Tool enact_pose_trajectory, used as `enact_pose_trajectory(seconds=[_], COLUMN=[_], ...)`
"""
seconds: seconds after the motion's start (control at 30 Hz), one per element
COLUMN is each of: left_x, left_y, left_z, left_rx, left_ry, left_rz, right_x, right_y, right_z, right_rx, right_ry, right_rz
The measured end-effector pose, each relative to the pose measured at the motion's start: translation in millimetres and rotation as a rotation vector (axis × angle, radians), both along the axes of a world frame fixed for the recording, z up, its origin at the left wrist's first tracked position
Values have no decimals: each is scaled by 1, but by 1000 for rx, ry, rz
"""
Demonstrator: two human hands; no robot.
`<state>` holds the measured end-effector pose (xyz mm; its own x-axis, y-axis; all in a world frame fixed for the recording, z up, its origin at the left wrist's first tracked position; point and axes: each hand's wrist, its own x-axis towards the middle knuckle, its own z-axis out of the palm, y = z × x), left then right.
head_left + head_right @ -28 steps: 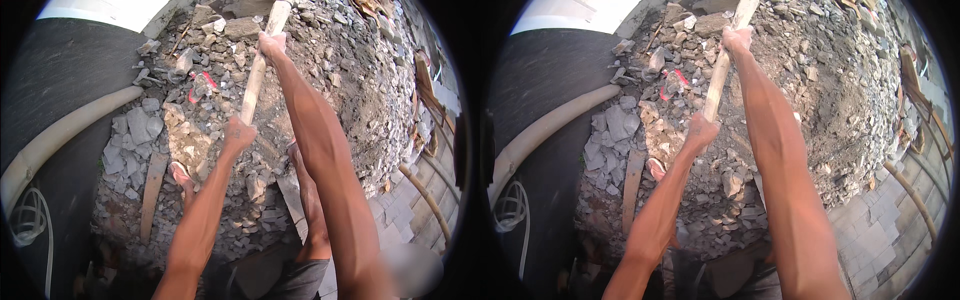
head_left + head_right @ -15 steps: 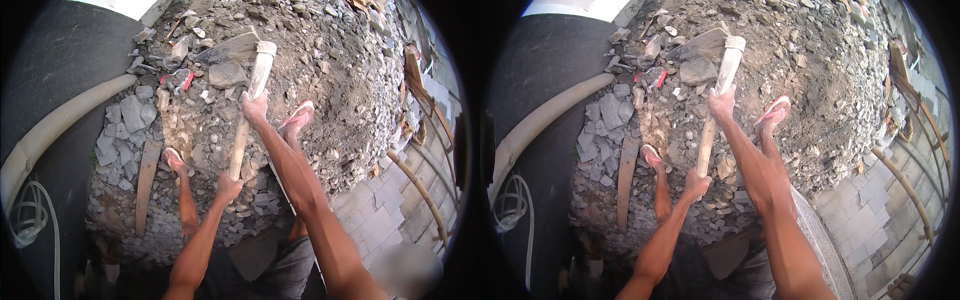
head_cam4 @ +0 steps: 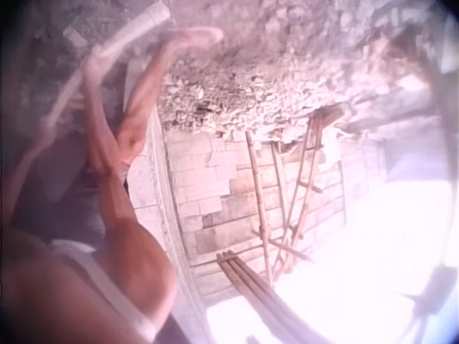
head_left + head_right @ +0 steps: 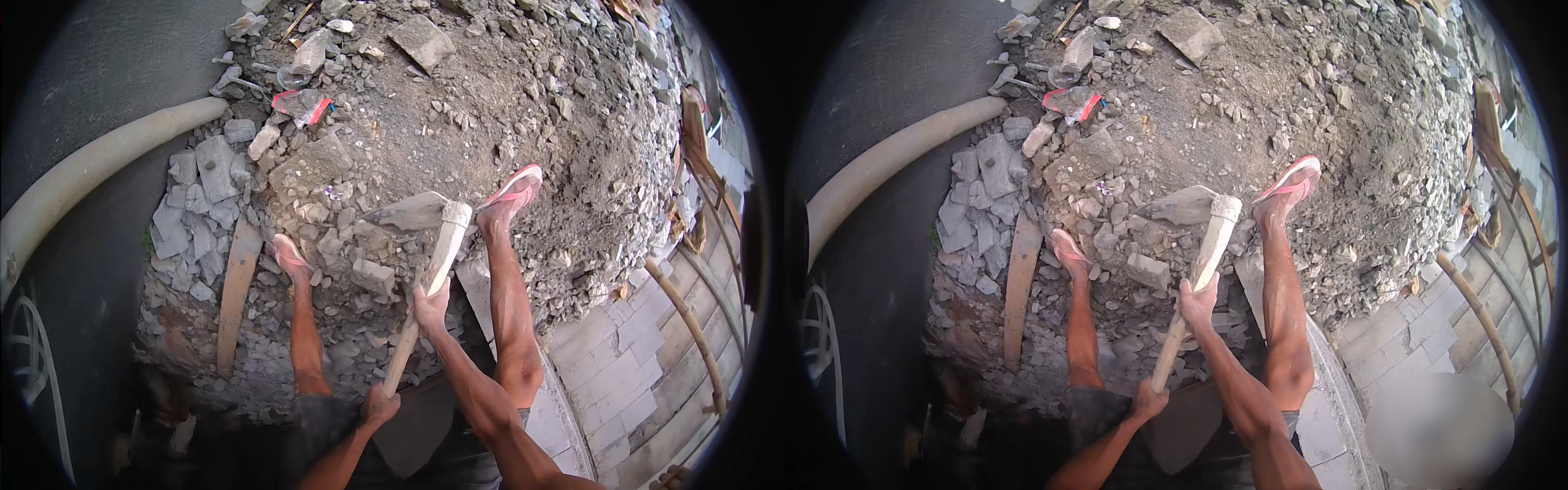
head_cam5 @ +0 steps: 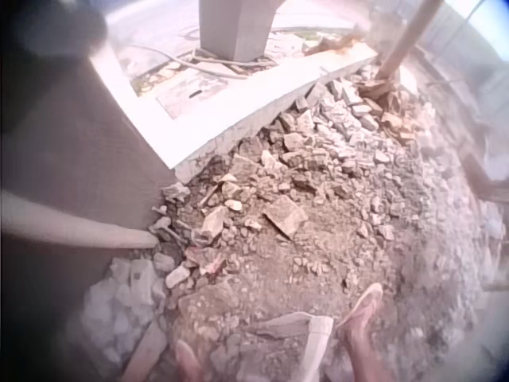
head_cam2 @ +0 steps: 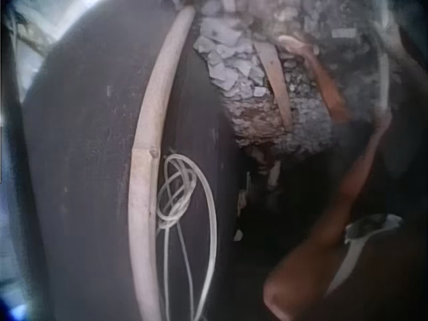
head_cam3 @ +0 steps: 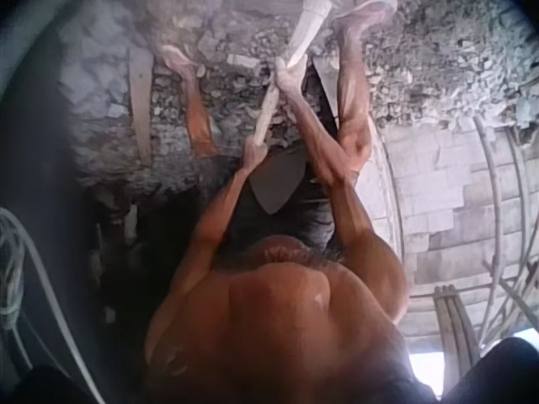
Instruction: The person clears a pile of stone debris by hand and using a hoe, striking the stones and soil repeatedly.
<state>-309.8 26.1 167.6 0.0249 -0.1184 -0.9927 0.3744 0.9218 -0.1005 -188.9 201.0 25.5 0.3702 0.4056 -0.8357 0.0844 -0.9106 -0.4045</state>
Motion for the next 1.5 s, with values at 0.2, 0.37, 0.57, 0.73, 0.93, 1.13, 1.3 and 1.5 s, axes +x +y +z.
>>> enact_pose_trajectory(seconds=[0.2,0.37,0.57,0.73,0.93,1.13,1.3,1.5], left_x=[9,41,40,46,68,36,57,144], left_y=[225,396,286,192,65,62,192,400], left_z=[-85,-133,-150,-113,-17,-8,-102,-145], left_rx=[663,809,505,422,-82,-36,842,850], left_ry=[195,156,-1,-126,-169,-126,-111,-123], left_rz=[57,115,179,94,258,241,362,603], right_x=[-31,12,9,55,73,41,6,35], right_y=[272,467,343,224,42,61,272,499], right_z=[9,-57,-66,-60,-24,8,36,-24], right_rx=[429,417,346,178,-42,25,345,455], right_ry=[126,0,-43,-23,-208,-153,32,-313], right_rz=[10,137,97,-94,296,258,299,706])
